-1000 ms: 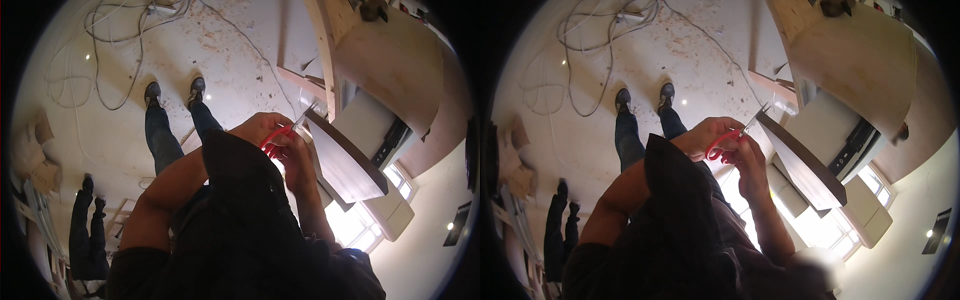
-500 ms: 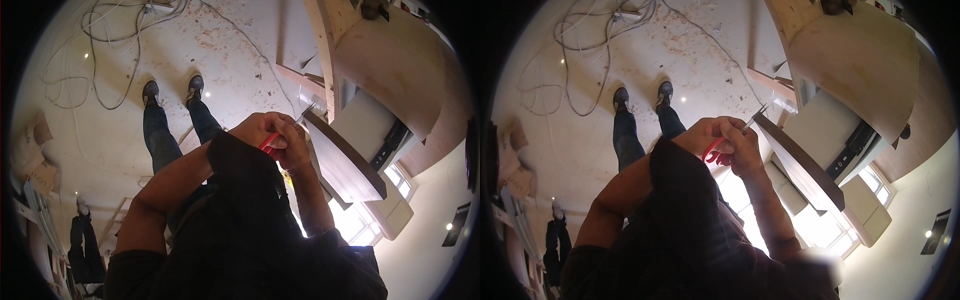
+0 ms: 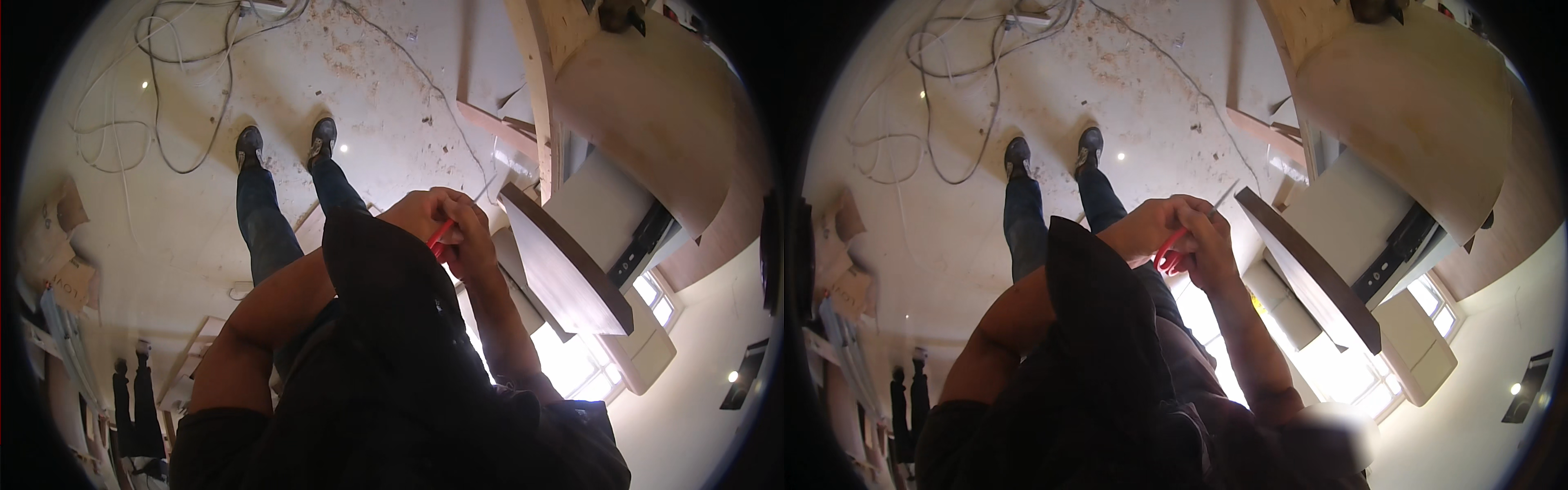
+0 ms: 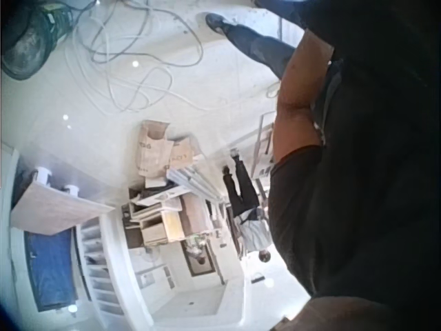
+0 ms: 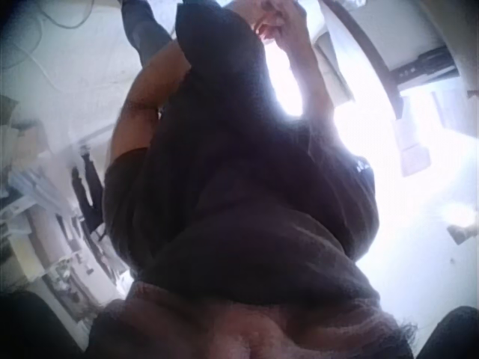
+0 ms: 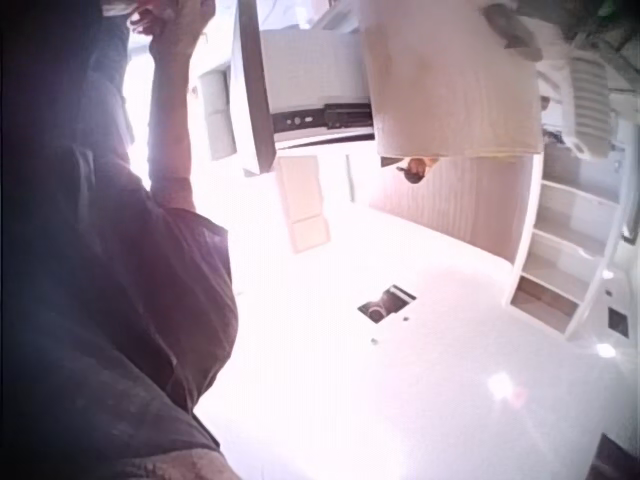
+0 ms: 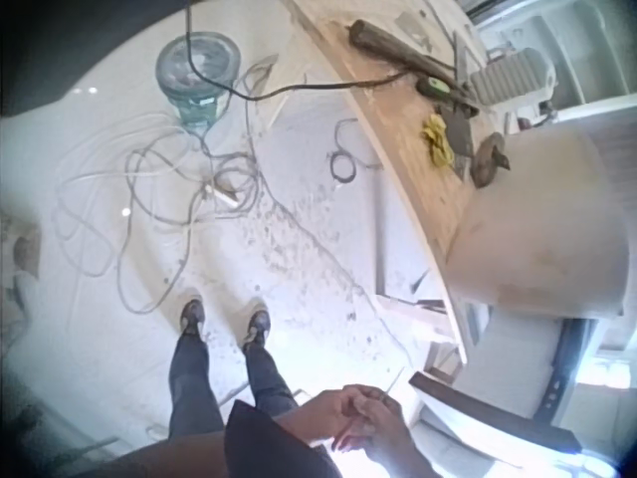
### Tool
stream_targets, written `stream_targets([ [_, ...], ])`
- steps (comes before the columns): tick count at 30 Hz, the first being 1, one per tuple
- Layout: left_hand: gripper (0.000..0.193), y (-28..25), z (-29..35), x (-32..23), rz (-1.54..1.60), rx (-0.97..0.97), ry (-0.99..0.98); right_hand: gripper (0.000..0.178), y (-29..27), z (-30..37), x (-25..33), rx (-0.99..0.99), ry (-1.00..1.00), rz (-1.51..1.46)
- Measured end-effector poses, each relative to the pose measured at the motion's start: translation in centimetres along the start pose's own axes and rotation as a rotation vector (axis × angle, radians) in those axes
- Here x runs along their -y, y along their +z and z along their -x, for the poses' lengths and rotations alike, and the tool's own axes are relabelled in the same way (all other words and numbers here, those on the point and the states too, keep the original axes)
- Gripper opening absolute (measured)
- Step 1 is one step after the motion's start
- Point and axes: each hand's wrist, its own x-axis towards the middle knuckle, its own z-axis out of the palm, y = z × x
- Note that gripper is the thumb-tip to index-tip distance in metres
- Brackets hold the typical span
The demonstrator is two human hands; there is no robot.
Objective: The person aligns a thin wooden edge banding strip along the edge of a white cabinet door and uses a hammer to tap it into place. They then use a utility knife to trim the excess banding flush with the door edge. The person repeats the trimming process along the length of the strip.
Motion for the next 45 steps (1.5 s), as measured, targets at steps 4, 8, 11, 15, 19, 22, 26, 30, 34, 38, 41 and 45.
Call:
stream_targets([
  [4,0.049,-0.9,1.6,0.5,0.01,-0.113,-0.067,0.055,1.0,0.3,-1.2,-0.194,0.059,0.25],
  [8,0.048,-3.5,5.5,-0.3,-0.228,-0.542,-0.139,0.065,0.8,0.8,-4.2,-0.257,-0.044,0.289],
  [11,0.04,-4.5,10.5,-1.9,-0.165,-0.732,0.098,0.042,-2.7,-0.7,-4.5,0.212,0.04,-0.878],
  [15,0.044,-3.7,16.0,-7.1,-0.267,-0.971,0.204,0.046,-3.6,-3.7,-2.4,0.558,-0.183,-1.112],
  [19,0.04,1.8,18.0,-12.8,-0.41,-1.132,0.428,0.047,-1.9,-3.0,-1.4,0.742,-0.274,-1.145],
  [22,0.038,6.8,17.0,-16.3,-0.572,-1.23,0.604,0.046,-1.5,-2.4,-1.0,0.793,-0.28,-1.154],
  [26,0.038,12.0,12.7,-20.5,-0.883,-1.117,0.809,0.049,-0.9,-2.9,-1.8,0.913,-0.273,-1.25],
  [30,0.017,15.6,5.9,-25.9,-1.326,-1.058,1.014,0.054,-1.2,-3.0,-1.5,0.94,-0.306,-1.238],
  [34,0.014,18.7,-2.0,-29.3,-2.181,-0.887,1.037,0.057,-2.0,-2.4,-1.8,0.873,-0.267,-1.231],
  [38,0.011,16.8,-12.1,-31.3,-2.524,-0.707,0.789,0.052,-2.5,-2.4,-2.7,0.763,-0.275,-1.176],
  [41,0.018,15.1,-18.3,-31.6,-2.477,-0.504,0.781,0.044,-2.3,-2.4,-3.7,0.687,-0.255,-1.199],
  [45,0.022,13.6,-23.6,-33.3,-2.608,-0.326,0.776,0.046,-1.0,-0.4,-2.7,0.496,-0.327,-1.266],
])
